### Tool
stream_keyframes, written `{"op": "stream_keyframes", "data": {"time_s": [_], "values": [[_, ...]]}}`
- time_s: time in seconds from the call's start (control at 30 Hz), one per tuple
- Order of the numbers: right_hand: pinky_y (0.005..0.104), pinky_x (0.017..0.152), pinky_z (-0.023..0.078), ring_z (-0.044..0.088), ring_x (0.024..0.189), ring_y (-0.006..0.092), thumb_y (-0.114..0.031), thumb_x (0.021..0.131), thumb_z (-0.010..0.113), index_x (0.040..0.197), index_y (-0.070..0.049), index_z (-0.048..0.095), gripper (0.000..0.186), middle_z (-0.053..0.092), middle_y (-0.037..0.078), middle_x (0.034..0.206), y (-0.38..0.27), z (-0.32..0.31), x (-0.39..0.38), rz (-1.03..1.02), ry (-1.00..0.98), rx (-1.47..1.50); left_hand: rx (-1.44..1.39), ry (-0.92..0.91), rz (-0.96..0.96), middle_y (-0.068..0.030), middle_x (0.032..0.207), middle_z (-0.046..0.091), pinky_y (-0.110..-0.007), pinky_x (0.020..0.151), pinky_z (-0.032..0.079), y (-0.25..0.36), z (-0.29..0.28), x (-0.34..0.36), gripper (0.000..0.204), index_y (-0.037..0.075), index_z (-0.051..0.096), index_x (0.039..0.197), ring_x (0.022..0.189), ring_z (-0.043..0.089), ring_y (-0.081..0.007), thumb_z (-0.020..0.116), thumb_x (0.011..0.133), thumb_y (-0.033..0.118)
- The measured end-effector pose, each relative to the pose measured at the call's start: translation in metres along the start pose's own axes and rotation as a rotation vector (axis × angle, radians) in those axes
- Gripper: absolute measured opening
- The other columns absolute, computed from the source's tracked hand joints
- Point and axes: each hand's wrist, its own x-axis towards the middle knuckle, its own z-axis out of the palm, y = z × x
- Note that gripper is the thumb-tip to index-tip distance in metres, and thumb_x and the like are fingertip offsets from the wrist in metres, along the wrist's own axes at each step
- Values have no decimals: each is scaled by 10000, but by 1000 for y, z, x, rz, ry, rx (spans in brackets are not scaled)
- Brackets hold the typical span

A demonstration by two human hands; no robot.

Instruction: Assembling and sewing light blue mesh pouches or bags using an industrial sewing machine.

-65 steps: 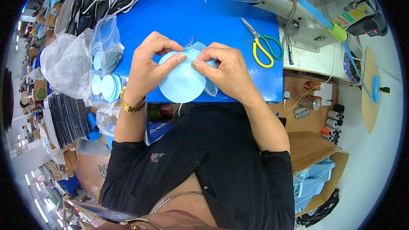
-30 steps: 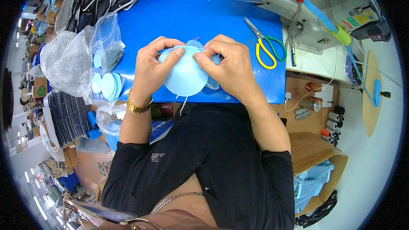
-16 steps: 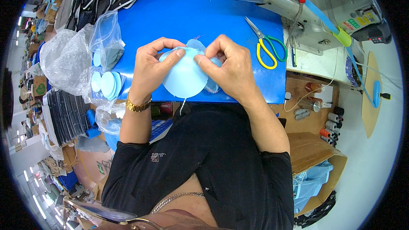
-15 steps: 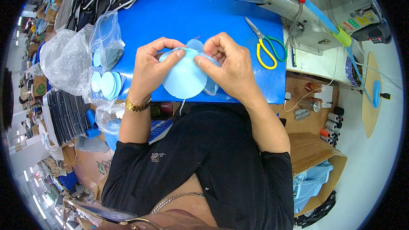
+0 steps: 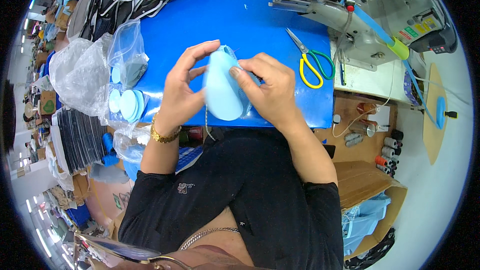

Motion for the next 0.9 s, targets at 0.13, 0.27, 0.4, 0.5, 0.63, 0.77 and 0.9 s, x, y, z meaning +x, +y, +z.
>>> {"op": "stream_keyframes", "data": {"time_s": [0.13,0.27,0.4,0.5,0.63,0.77,0.9], "values": [[308,538,462,620,624,223,-56,784,723,842,1,687,89,642,109,728,1,6,-3,-109,-48,28,146,49,18,-90,1133,630,-329,914,512,5,4,3,350,15,601,1176,1064,621,-201,643,829,12],[291,516,418,577,594,178,-106,796,711,828,-1,694,111,631,94,707,7,-12,-2,60,-167,34,21,-84,-60,-97,991,698,-285,820,526,-6,-10,9,250,-5,659,1065,890,675,-204,553,843,-46],[288,490,373,527,556,140,-146,813,699,827,1,698,148,618,78,689,18,-19,-6,171,-321,86,-358,-433,-348,-72,931,699,-232,776,520,-30,-28,21,169,-31,683,1020,885,642,-99,621,914,84],[274,491,364,519,556,125,-150,804,711,811,-3,700,147,622,65,673,24,-19,-9,239,-380,100,-395,-411,-377,-25,859,681,-210,689,489,-42,-22,24,189,-11,697,985,775,597,-70,641,928,161],[269,488,364,513,553,110,-151,805,715,807,-6,702,145,622,54,667,24,-22,-11,283,-370,119,-339,-261,-400,4,799,657,-219,607,455,-32,-11,21,207,6,702,909,686,551,-59,680,907,212],[257,481,361,504,552,82,-146,807,724,806,-7,702,140,612,38,648,22,-19,-13,263,-315,140,-34,-272,-223,-33,747,656,-235,582,445,-12,-7,15,255,6,697,895,671,560,-65,765,825,242],[229,480,363,499,561,48,-142,821,725,811,-1,701,143,605,12,639,22,-14,-15,378,-304,233,94,-236,-155,-43,750,667,-228,580,442,-6,-7,15,245,-2,697,895,667,570,-69,759,828,226]]}}
